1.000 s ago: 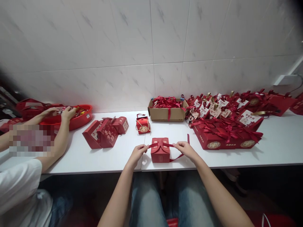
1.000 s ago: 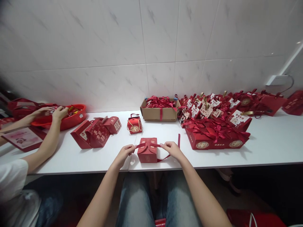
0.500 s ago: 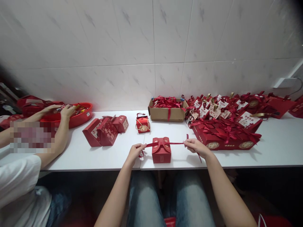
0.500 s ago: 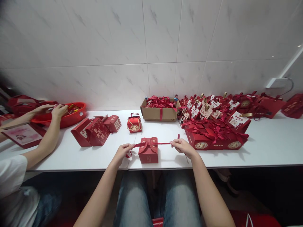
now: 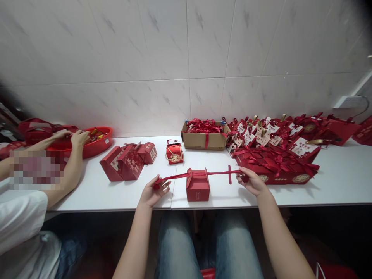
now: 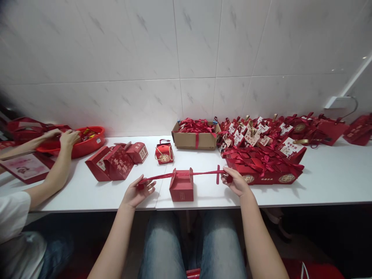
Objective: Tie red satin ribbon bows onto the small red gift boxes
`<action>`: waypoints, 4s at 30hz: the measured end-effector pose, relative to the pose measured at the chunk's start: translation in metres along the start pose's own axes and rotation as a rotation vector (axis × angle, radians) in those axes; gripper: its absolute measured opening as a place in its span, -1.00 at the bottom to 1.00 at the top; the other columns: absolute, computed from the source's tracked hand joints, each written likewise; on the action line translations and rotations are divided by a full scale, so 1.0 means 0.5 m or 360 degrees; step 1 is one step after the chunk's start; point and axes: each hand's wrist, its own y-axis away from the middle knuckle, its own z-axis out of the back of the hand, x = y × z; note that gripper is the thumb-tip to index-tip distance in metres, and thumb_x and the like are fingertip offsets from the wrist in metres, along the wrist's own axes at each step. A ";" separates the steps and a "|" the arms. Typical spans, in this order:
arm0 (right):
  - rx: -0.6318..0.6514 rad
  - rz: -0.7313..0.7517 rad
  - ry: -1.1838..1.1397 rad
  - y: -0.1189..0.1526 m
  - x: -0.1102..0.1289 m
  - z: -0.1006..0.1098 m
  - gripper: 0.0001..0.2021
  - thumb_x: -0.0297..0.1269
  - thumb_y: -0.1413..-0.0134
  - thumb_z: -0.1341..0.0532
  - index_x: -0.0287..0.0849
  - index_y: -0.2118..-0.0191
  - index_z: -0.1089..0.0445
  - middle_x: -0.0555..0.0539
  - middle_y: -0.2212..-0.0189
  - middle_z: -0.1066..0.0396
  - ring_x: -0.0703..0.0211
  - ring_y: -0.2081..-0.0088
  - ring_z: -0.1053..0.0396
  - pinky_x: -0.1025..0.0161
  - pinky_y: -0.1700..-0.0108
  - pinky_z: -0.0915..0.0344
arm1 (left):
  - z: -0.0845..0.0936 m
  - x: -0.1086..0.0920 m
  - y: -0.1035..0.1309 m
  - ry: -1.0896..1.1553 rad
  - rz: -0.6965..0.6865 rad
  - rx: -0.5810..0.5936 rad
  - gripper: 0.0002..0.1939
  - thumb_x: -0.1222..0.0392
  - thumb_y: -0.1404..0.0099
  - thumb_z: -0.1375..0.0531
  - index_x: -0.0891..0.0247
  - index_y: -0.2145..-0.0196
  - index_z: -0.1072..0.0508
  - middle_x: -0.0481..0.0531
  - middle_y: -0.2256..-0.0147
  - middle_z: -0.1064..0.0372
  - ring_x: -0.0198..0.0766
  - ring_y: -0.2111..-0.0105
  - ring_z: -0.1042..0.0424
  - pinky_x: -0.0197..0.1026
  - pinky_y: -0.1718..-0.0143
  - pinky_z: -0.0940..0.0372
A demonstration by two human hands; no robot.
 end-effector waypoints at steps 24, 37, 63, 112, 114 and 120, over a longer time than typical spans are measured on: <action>0.0293 0.0844 -0.0098 0.028 0.053 -0.128 -0.71 -0.08 0.03 -0.15 -0.10 0.35 -0.54 -0.09 0.27 -0.53 0.13 0.17 -0.41 0.24 0.28 -0.32 | -0.120 -0.030 0.052 -0.0064 -0.1143 -0.0174 -0.76 0.27 -0.05 -0.27 0.20 0.25 -0.54 0.00 0.29 -0.51 -0.35 0.30 -0.46 -0.37 0.34 -0.27; 0.0223 0.0780 0.0175 0.023 0.092 -0.233 -0.62 -0.24 0.22 -0.39 -0.11 0.18 -0.42 0.01 0.40 -0.51 0.21 0.29 -0.47 0.19 0.10 -0.35 | -0.272 -0.037 0.039 -0.0294 -0.1362 0.0117 -0.66 0.30 0.10 -0.37 0.22 0.29 -0.50 -0.05 0.40 -0.47 -0.35 0.34 -0.44 -0.25 0.19 -0.29; 0.0876 0.0286 0.0536 0.000 0.096 -0.363 -0.67 0.01 0.11 -0.29 -0.19 0.46 -0.35 0.06 0.59 -0.29 0.37 0.59 -0.20 0.34 0.51 -0.15 | -0.319 -0.018 0.008 -0.1446 -0.0694 0.0720 -0.64 -0.01 -0.14 -0.21 0.32 0.64 -0.37 -0.07 0.68 -0.21 -0.43 0.65 -0.17 -0.32 0.58 -0.06; -0.0052 0.0817 0.1052 -0.009 0.047 -0.213 -0.56 0.10 0.20 -0.29 -0.27 0.56 -0.43 -0.07 0.61 -0.39 0.24 0.53 -0.28 0.29 0.46 -0.19 | -0.204 -0.041 0.008 -0.0842 -0.1170 -0.0006 -0.69 0.14 0.16 -0.41 0.34 0.45 -0.48 -0.02 0.47 -0.41 -0.33 0.41 -0.39 -0.24 0.28 -0.26; -0.0159 0.0839 0.1184 -0.005 0.023 -0.156 -0.55 0.12 0.19 -0.27 -0.27 0.58 -0.41 -0.06 0.64 -0.36 0.23 0.56 -0.26 0.29 0.49 -0.17 | -0.146 -0.038 0.007 -0.0861 -0.1117 -0.0106 -0.69 0.12 0.16 -0.40 0.33 0.45 -0.47 -0.04 0.47 -0.40 -0.33 0.41 -0.38 -0.24 0.29 -0.26; -0.0316 0.0842 0.1578 0.016 -0.061 -0.006 -0.55 0.10 0.15 -0.21 -0.22 0.69 -0.31 -0.01 0.72 -0.24 0.24 0.59 -0.18 0.28 0.49 -0.11 | 0.002 -0.013 0.002 -0.1450 -0.0711 -0.0407 -0.72 0.11 0.25 -0.37 0.33 0.55 -0.47 -0.02 0.58 -0.38 -0.33 0.54 -0.29 -0.28 0.48 -0.16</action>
